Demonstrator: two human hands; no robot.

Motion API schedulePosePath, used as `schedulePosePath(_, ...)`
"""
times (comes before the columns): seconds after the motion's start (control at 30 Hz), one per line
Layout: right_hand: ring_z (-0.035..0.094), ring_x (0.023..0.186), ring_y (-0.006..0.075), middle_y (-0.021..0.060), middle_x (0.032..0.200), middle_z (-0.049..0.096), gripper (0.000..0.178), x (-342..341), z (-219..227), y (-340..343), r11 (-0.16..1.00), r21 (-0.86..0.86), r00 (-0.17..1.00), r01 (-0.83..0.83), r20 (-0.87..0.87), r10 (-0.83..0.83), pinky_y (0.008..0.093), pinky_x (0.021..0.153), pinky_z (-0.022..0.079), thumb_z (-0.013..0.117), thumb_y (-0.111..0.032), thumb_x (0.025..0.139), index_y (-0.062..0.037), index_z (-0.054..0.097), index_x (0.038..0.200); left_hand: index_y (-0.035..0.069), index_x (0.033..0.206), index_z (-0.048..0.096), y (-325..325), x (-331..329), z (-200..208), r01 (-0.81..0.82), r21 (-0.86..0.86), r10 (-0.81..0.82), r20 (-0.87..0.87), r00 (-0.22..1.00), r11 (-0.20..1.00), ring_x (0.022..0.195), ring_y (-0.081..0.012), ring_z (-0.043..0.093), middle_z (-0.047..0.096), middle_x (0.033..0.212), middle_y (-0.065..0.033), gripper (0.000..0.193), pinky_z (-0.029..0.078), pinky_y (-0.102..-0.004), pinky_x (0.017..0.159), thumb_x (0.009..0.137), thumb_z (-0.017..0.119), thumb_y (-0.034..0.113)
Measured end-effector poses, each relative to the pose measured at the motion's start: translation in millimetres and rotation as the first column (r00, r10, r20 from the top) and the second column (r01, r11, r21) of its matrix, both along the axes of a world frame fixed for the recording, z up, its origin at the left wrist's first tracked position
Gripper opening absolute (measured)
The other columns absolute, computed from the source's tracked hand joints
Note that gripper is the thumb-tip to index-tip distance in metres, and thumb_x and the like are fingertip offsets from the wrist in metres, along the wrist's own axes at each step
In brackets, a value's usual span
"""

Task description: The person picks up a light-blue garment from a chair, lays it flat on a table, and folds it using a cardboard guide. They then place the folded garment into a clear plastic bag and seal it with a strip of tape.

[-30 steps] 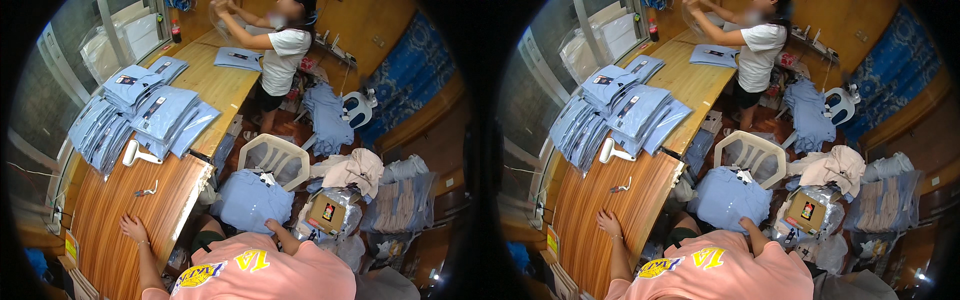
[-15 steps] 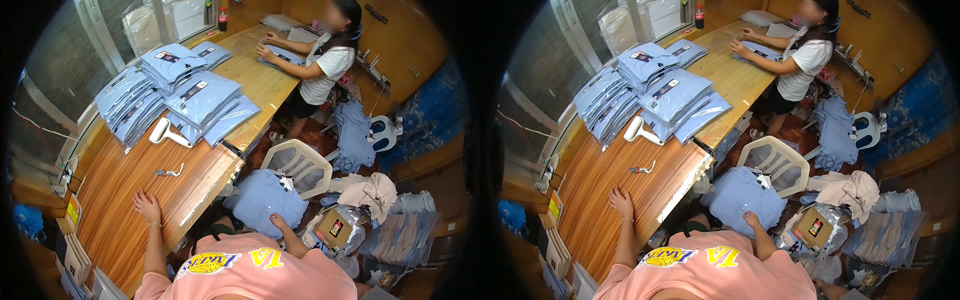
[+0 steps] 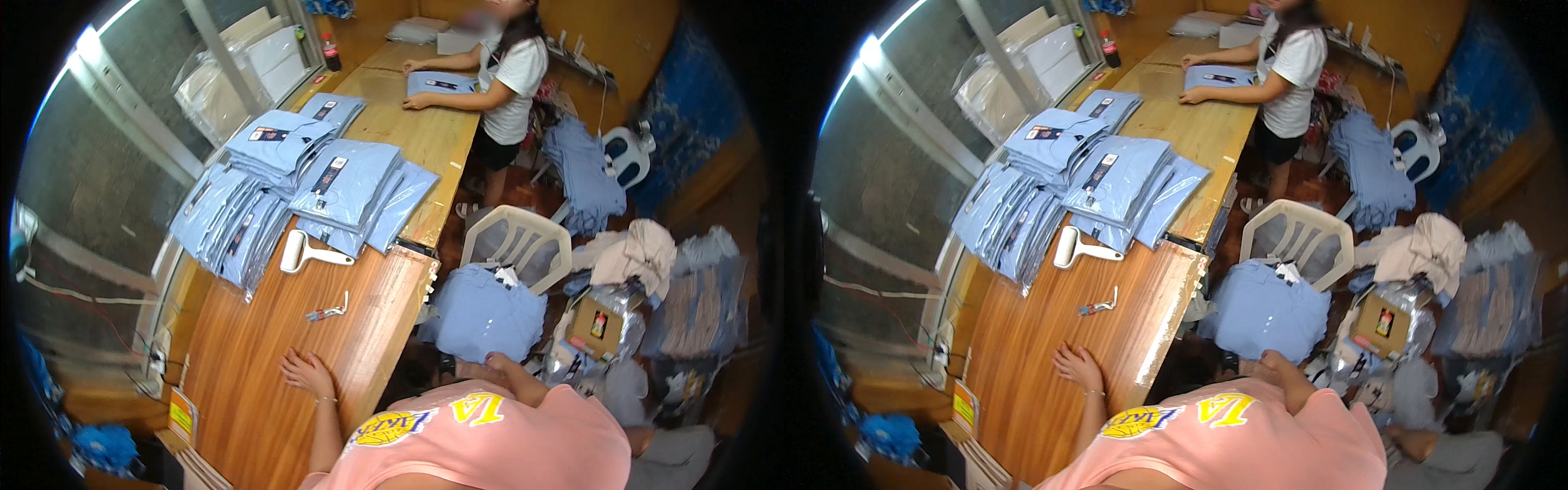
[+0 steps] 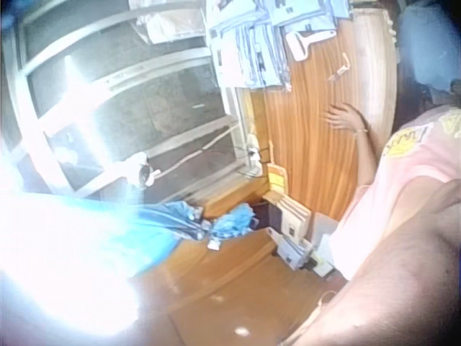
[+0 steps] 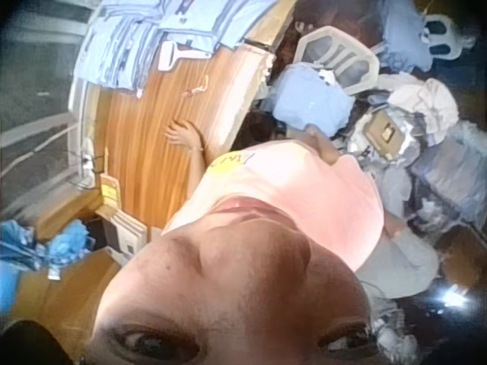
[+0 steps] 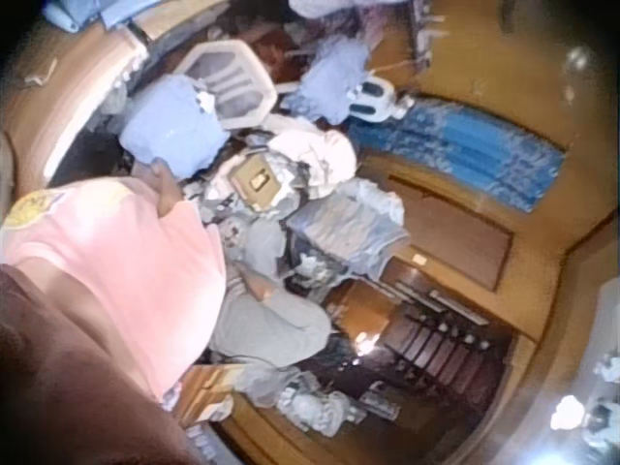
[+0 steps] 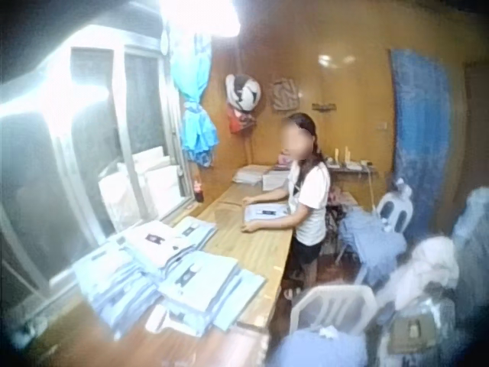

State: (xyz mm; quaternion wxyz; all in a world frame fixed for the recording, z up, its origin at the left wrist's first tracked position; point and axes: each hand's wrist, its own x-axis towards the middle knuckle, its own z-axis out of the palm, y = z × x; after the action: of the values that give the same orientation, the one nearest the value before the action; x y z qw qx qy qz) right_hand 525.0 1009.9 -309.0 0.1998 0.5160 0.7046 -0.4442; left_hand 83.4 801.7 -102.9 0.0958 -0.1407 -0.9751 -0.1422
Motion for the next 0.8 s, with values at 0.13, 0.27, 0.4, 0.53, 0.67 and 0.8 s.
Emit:
schedulePosePath(0.13,0.06,0.084,0.0303,0.0174,0.091,0.063,0.033,-14.4,9.1,-15.6,0.98,0.101,0.976,0.171,-0.151,-0.155,0.0361,0.076,0.047,0.06,-0.028,0.077,-0.0063,0.06,0.102,0.012,0.131,0.035,1.9,0.5,0.3,0.028,0.013,-0.029,0.084,0.996,1.0,0.13,-0.039,0.015,0.021,0.141,-0.0181,0.05,0.013,-0.0613,0.099,0.086,0.047,0.029)
schedulePosePath(0.27,0.059,0.089,0.0304,0.0174,0.096,0.062,0.036,-31.9,42.9,-26.0,0.984,-0.036,0.977,0.175,-0.117,-0.178,0.0367,0.078,0.046,0.061,-0.03,0.078,-0.0056,0.059,0.103,0.012,0.131,0.034,0.3,-0.7,-8.3,0.027,-0.013,-0.026,0.081,0.996,1.0,0.13,-0.0388,0.014,0.021,0.141,-0.0179,0.05,0.013,-0.062,0.098,0.087,0.045,0.031)
schedulePosePath(0.4,0.059,0.091,0.0314,0.0179,0.097,0.062,0.036,-24.7,32.2,-34.6,0.977,-0.006,0.969,0.213,-0.13,-0.211,0.0387,0.079,0.046,0.06,-0.031,0.075,-0.0071,0.06,0.102,0.012,0.131,0.033,3.2,2.7,-1.4,0.002,-0.051,0.003,0.099,0.995,0.999,0.13,-0.0385,0.015,0.021,0.141,-0.0174,0.049,0.013,-0.0622,0.098,0.088,0.042,0.033)
schedulePosePath(0.53,0.058,0.092,0.0309,0.0173,0.099,0.061,0.036,-8.6,18.6,-31.6,0.979,-0.013,0.971,0.202,-0.129,-0.202,0.0388,0.081,0.045,0.06,-0.031,0.076,-0.0064,0.06,0.102,0.012,0.131,0.034,4.9,2.2,-3.4,-0.019,-0.091,0.025,0.074,0.997,0.996,0.13,-0.0376,0.018,0.022,0.14,-0.0172,0.047,0.015,-0.0617,0.098,0.089,0.04,0.033)
schedulePosePath(0.67,0.058,0.093,0.0305,0.0173,0.099,0.061,0.038,13.7,1.6,-8.5,0.98,-0.117,0.983,0.16,-0.07,-0.168,0.0375,0.081,0.045,0.061,-0.033,0.075,-0.0059,0.06,0.102,0.006,0.13,0.034,-3.1,-8.9,-5.7,0.042,0.05,-0.039,-0.063,0.997,0.998,0.127,-0.0375,0.022,0.025,0.138,-0.0186,0.048,0.02,-0.0544,0.1,0.087,0.046,0.023)
schedulePosePath(0.8,0.059,0.089,0.0291,0.0167,0.095,0.062,0.036,42.8,-35.8,33.8,0.986,-0.019,0.981,0.167,-0.093,-0.168,0.0355,0.079,0.046,0.063,-0.032,0.073,-0.0065,0.062,0.098,0.0,0.127,0.034,50.9,40.6,53.7,0.37,0.39,-0.233,-0.355,0.905,0.843,0.123,-0.0376,0.028,0.028,0.134,-0.0216,0.051,0.02,-0.0485,0.102,0.08,0.053,0.009)
